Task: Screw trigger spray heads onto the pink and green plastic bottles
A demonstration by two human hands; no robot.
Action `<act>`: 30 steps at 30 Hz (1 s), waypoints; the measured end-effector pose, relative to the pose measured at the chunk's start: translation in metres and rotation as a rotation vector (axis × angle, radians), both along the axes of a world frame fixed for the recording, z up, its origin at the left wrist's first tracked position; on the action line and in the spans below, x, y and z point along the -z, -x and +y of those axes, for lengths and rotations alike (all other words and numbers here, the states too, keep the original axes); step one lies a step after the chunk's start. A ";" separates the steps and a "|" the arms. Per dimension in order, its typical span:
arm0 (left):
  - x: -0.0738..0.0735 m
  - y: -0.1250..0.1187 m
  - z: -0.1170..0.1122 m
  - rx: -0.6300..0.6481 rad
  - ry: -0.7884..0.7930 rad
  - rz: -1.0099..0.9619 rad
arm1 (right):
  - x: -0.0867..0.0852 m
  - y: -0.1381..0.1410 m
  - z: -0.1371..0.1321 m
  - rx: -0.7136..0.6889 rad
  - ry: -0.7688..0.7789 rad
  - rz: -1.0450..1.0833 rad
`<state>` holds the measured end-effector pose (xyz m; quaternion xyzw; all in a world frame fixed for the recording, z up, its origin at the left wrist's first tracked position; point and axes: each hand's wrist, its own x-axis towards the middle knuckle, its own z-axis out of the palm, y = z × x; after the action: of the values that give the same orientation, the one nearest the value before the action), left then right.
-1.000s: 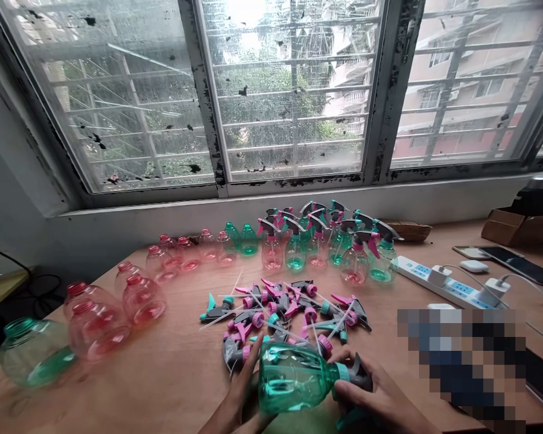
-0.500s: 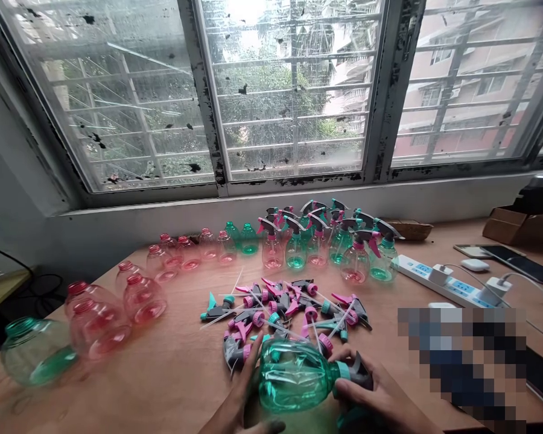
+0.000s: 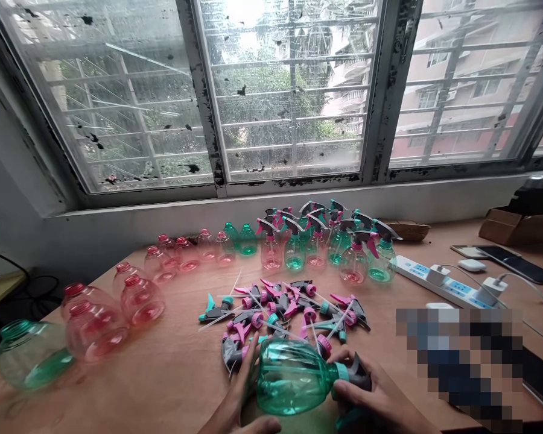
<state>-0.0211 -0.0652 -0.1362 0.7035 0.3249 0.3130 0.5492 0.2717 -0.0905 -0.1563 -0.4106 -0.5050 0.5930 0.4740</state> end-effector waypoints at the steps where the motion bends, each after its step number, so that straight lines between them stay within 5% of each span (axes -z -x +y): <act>1: 0.000 0.001 0.000 -0.007 0.010 0.011 | 0.000 0.000 0.000 -0.002 0.001 0.004; 22: -0.002 -0.004 -0.003 -0.062 0.000 0.042 | 0.000 0.000 0.000 -0.002 -0.025 0.006; 30: 0.007 0.000 0.000 -0.026 0.145 -0.077 | 0.006 -0.002 0.001 0.016 -0.029 0.004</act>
<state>-0.0213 -0.0648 -0.1435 0.6450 0.3344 0.3225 0.6067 0.2732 -0.0896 -0.1622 -0.4066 -0.5094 0.5824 0.4857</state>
